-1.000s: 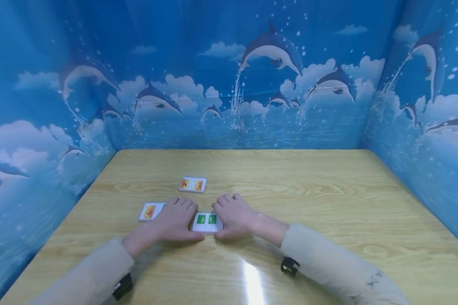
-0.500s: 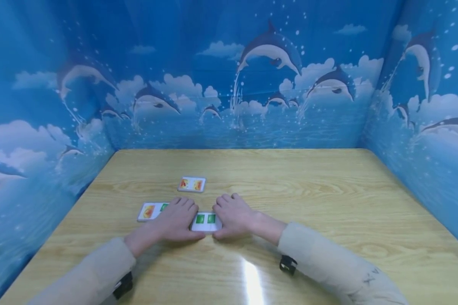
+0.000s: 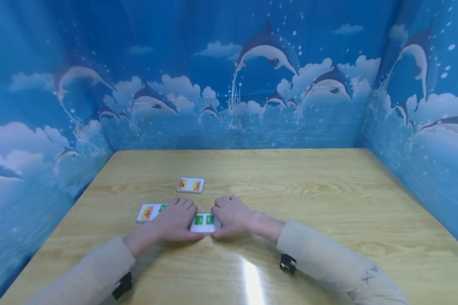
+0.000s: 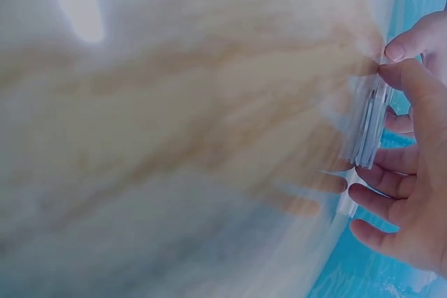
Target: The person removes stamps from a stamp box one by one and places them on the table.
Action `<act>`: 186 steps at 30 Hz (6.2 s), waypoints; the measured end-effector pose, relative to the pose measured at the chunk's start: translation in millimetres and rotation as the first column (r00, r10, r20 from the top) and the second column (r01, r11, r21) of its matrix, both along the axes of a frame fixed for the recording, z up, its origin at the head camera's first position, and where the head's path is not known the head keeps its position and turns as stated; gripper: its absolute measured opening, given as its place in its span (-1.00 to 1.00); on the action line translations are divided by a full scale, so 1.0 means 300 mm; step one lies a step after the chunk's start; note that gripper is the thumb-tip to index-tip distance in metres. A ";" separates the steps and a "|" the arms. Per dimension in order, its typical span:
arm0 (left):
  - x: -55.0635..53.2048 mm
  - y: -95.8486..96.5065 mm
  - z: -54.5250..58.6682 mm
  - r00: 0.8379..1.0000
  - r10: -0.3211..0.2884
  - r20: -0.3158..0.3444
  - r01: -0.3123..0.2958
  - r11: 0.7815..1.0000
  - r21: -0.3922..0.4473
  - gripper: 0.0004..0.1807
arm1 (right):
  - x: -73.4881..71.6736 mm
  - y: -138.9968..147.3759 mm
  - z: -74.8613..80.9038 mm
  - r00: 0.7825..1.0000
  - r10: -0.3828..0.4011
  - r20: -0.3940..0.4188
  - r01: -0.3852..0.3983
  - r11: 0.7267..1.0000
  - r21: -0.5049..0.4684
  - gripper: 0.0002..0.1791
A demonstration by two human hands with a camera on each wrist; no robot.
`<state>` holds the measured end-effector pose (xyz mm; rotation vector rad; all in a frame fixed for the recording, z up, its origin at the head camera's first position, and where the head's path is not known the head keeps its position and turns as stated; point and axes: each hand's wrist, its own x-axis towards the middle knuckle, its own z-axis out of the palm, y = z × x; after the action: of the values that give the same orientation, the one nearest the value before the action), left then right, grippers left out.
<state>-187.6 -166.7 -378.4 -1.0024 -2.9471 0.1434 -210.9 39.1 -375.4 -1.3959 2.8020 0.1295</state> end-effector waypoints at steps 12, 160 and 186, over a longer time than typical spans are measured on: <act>0.003 -0.008 -0.013 1.000 -0.007 -0.018 0.007 1.000 0.006 -0.23 | 0.008 -0.004 0.004 0.999 0.020 -0.033 -0.020 1.000 0.008 -0.36; 0.009 0.003 0.013 0.995 0.018 0.094 -0.011 0.998 -0.069 -0.29 | -0.105 0.236 0.037 0.947 -0.253 0.196 0.251 0.967 0.036 -0.25; 0.000 0.003 0.032 0.991 0.014 0.134 -0.005 0.997 -0.072 -0.34 | -0.119 0.099 0.113 0.753 -0.051 0.656 0.505 0.684 -0.527 -0.58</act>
<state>-187.6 -165.8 -368.8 -1.0471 -3.0894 0.1903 -246.7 68.7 -341.5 -0.7411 2.4929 -1.2491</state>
